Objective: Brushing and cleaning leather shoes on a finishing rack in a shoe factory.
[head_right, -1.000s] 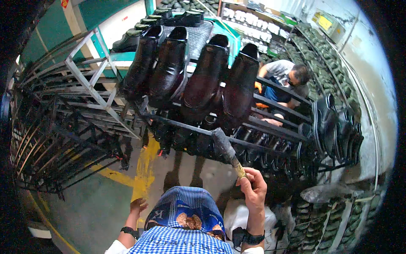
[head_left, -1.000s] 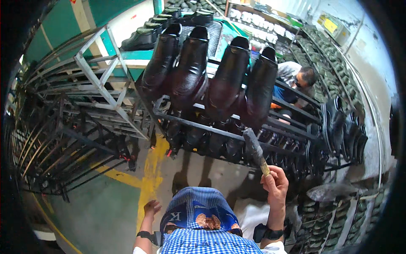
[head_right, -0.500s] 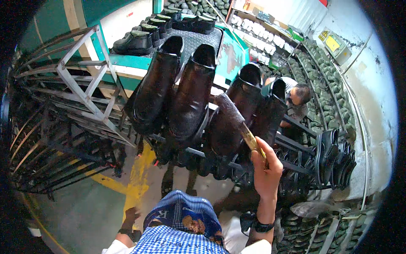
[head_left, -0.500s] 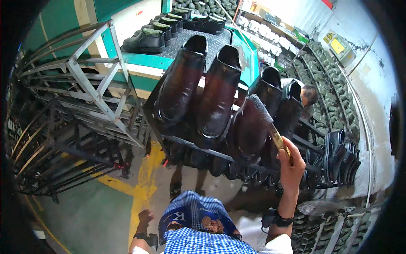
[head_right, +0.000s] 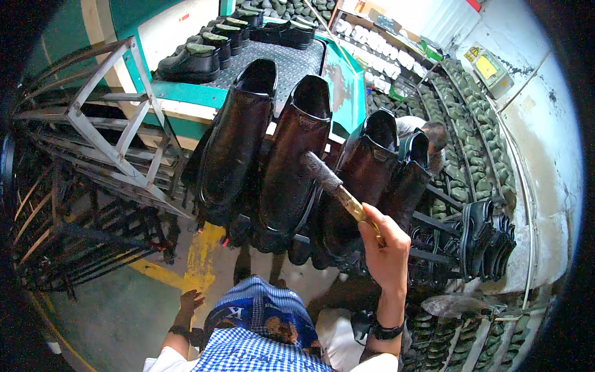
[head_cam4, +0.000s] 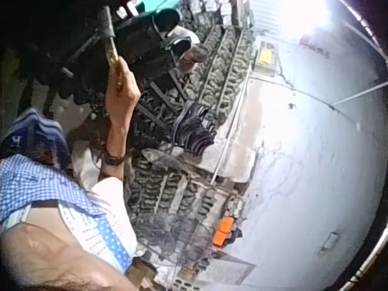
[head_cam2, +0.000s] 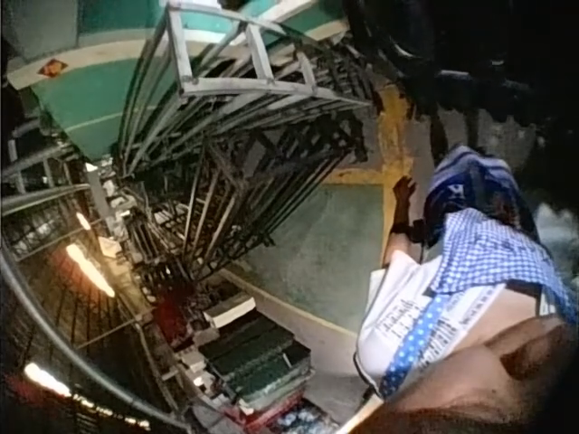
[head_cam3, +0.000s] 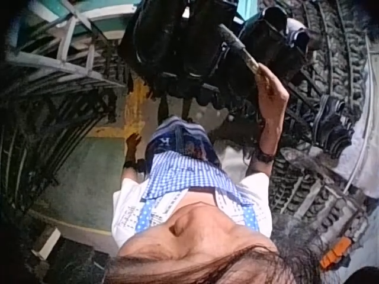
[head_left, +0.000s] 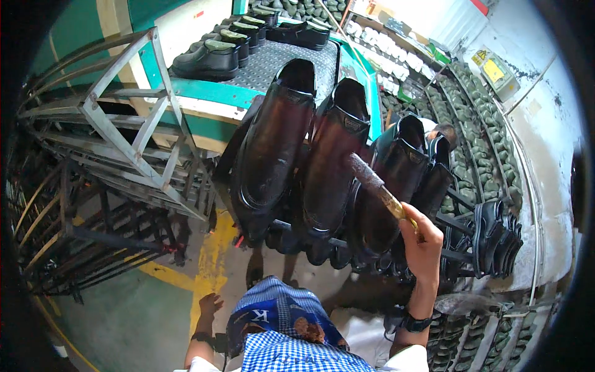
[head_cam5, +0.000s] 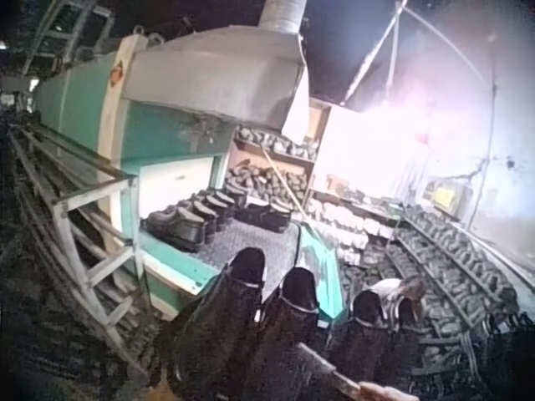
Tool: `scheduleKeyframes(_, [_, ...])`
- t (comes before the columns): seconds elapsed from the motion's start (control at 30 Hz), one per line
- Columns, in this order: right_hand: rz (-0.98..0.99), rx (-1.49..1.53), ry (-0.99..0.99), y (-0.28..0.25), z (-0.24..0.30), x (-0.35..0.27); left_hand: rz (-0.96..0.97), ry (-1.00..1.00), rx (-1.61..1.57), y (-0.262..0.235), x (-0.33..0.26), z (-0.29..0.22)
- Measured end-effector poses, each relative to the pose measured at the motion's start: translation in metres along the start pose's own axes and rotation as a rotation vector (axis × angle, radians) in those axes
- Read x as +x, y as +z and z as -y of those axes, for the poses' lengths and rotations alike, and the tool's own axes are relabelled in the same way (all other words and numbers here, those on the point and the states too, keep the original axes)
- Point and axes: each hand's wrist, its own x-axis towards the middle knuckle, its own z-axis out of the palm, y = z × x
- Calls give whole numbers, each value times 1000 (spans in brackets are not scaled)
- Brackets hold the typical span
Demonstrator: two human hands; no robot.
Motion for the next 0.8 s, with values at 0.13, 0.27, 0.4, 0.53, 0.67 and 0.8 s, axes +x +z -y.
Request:
scheduleKeyframes(0.13, [-53, 19, -40, 6, 6, 17, 136, 232, 338, -2, 16, 27])
scheduleKeyframes(0.27, [-2, -21, 17, 7, 8, 18, 42, -117, 114, 22, -18, -8])
scheduleKeyframes(0.4, [-29, 43, -69, 3, 4, 12, 281, 851, 910, -15, 28, 23])
scheduleKeyframes(0.53, [-33, 33, 87, 6, 9, 21, -1, -139, 3, 28, -9, -26])
scheduleKeyframes(0.67, [88, 110, 129, 3, 9, 15, -26, -80, -11, 20, -9, -23])
scheduleKeyframes(0.8, [-29, 53, 39, 0, 13, 23, -15, -140, -63, 15, -7, -14])
